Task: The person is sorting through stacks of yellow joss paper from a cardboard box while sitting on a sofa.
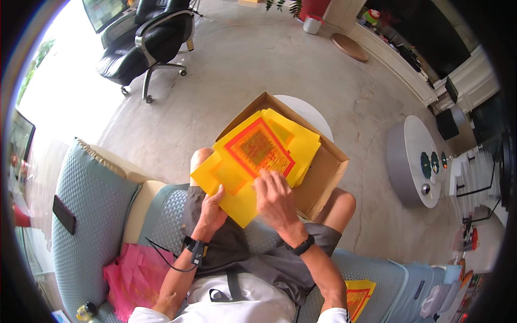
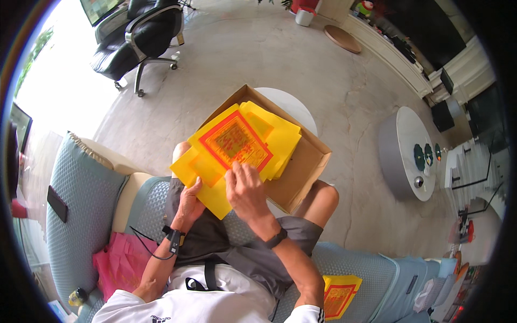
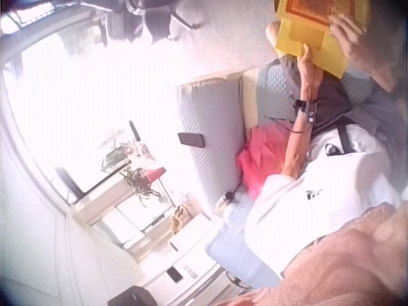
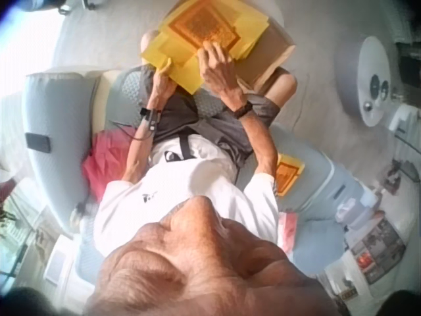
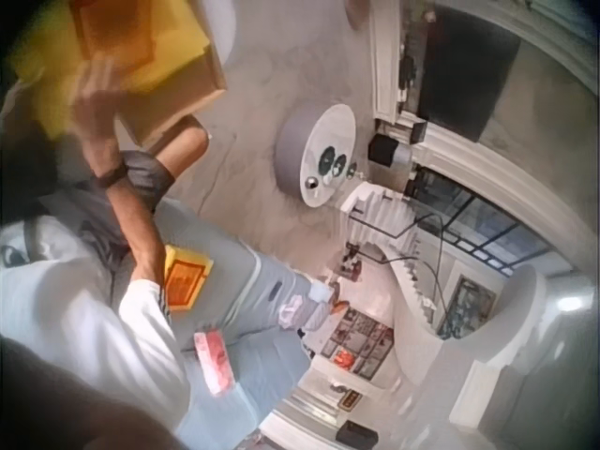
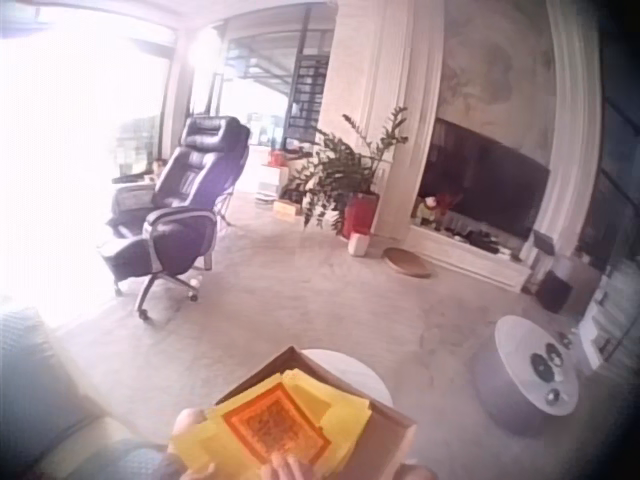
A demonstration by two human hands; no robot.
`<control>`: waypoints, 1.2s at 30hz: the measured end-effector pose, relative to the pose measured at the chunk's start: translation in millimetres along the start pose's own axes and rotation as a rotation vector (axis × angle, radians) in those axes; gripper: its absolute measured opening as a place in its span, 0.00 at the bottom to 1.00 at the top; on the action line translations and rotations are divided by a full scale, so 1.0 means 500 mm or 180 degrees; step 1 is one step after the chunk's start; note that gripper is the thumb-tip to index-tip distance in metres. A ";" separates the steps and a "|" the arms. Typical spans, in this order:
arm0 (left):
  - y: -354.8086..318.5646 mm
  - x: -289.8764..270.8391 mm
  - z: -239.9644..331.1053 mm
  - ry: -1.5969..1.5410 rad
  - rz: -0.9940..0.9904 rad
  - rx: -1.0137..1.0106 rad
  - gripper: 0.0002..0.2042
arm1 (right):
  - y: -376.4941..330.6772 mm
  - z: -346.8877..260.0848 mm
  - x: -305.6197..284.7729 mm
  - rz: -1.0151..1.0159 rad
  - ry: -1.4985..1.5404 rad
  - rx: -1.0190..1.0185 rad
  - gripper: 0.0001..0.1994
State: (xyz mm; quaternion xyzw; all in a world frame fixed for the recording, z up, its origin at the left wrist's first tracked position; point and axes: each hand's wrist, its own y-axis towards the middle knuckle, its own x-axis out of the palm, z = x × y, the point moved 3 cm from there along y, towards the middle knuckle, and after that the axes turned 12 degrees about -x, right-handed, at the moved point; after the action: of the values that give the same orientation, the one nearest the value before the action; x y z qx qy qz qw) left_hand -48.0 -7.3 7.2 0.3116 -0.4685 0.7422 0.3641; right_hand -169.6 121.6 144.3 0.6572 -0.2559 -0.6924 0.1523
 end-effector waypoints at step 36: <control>-0.010 -0.011 -0.015 -0.0200 -0.0494 -0.0084 0.25 | -0.022 -0.159 0.113 -0.0806 0.0630 0.0337 0.03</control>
State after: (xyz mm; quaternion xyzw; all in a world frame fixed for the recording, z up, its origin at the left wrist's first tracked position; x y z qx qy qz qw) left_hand -41.9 -0.3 2.2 0.3653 -0.4639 0.6954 0.4096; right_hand -94.6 87.6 91.0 0.7562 -0.1909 -0.6235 0.0534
